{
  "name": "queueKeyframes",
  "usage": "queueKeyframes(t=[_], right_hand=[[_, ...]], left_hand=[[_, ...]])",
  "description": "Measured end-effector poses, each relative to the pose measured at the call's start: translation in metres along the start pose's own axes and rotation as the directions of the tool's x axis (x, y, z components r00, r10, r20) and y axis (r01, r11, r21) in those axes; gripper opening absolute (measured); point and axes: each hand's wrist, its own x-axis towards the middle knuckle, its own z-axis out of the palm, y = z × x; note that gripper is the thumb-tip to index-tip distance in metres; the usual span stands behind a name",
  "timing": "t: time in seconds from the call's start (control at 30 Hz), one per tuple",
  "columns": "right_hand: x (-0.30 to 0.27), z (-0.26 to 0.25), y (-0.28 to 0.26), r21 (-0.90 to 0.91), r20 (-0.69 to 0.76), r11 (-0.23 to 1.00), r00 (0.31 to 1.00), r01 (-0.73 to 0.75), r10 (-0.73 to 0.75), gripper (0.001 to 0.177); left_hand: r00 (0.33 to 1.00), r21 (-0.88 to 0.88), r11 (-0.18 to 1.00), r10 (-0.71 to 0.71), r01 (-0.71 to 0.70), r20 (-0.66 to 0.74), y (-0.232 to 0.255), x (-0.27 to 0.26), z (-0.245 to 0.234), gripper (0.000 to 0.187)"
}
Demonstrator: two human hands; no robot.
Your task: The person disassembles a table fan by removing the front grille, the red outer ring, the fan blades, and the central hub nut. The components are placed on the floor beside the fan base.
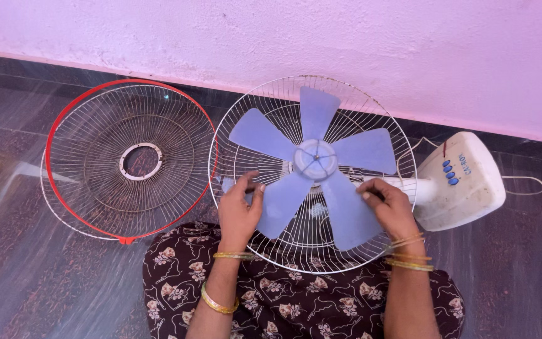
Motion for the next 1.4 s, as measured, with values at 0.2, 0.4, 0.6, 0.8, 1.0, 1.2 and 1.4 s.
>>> queueKeyframes(t=[0.2,0.4,0.6,0.8,1.0,1.2,1.4], right_hand=[[-0.018,0.01,-0.05,-0.548,0.152,0.834,0.988,0.06,0.029,0.09],[-0.024,0.024,-0.057,-0.774,0.138,0.628,0.99,0.084,0.039,0.108],[-0.012,0.029,-0.032,-0.815,-0.107,0.579,0.979,0.014,-0.174,0.101],[-0.001,0.029,-0.006,-0.76,-0.329,0.648,0.887,-0.047,-0.322,0.085],[0.004,0.031,0.008,-0.76,-0.343,0.65,0.866,-0.028,-0.363,0.074],[-0.002,0.023,-0.006,-0.651,-0.35,0.745,0.813,0.147,-0.466,0.047],[-0.018,0.016,-0.034,-0.31,-0.101,0.948,0.99,0.066,-0.102,0.033]], left_hand=[[1.0,-0.071,0.998,0.003,-0.002,0.006,0.003,-0.001,-0.003,0.035],[0.993,-0.083,0.99,0.114,-0.114,-0.006,-0.003,0.001,0.0,0.033],[0.989,-0.13,0.985,0.127,-0.117,0.079,-0.006,-0.001,0.002,0.027],[0.998,-0.321,0.945,0.058,-0.067,-0.037,-0.009,-0.004,0.005,0.02],[0.969,-0.61,0.784,0.224,-0.114,0.106,-0.009,-0.005,-0.012,0.031],[0.949,-0.841,0.54,0.247,0.033,0.196,-0.011,-0.002,-0.02,0.038],[0.978,-0.605,0.775,0.083,-0.184,-0.192,-0.021,-0.002,-0.004,0.02]])
